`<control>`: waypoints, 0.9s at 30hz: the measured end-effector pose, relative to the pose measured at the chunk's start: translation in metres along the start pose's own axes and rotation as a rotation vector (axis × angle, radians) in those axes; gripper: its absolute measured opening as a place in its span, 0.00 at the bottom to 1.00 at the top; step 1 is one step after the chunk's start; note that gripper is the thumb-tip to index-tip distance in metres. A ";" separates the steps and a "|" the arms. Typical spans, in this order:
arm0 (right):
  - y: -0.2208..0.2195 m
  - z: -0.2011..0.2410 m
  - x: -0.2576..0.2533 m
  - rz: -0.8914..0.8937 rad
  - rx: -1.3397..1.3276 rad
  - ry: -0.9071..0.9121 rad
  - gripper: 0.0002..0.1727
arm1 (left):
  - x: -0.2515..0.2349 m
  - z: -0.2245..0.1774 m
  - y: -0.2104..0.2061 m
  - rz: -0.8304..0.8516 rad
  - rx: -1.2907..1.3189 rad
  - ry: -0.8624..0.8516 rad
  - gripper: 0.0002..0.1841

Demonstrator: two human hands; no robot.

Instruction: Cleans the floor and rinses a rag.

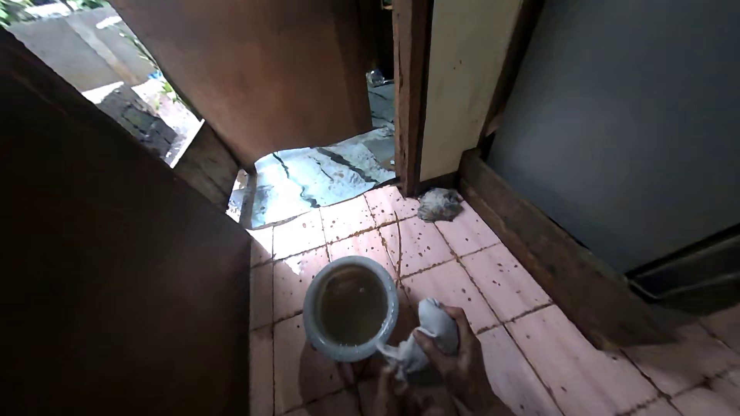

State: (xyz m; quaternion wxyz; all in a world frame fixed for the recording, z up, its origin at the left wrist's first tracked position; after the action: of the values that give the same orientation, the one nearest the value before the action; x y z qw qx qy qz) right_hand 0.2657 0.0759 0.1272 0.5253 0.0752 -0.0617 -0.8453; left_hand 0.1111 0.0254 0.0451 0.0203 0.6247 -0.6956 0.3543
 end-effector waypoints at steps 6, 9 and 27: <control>-0.051 0.044 0.034 0.326 -0.425 -0.008 0.22 | -0.019 -0.104 -0.004 -0.039 0.233 -0.544 0.14; -0.072 0.036 0.029 0.455 -0.501 -0.141 0.19 | -0.024 -0.109 0.003 -0.044 0.246 -0.516 0.07; -0.181 0.037 -0.053 1.167 -0.564 -0.489 0.21 | -0.013 -0.204 -0.017 0.089 -0.766 -1.432 0.14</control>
State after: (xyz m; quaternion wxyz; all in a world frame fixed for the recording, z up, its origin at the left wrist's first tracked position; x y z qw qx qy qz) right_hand 0.1225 0.2041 0.1331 0.8645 -0.3024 0.0134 -0.4011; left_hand 0.0438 0.1430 0.1996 -0.2313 0.6213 -0.6369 -0.3934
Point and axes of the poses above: each hand's wrist, its own x-axis away from the middle knuckle, its own y-axis out of the back of the hand, z = x × y, the point moved 9 cm from there along -x, towards the middle knuckle, and after that the axes turned 15 degrees about -y, right-handed, at the moved point
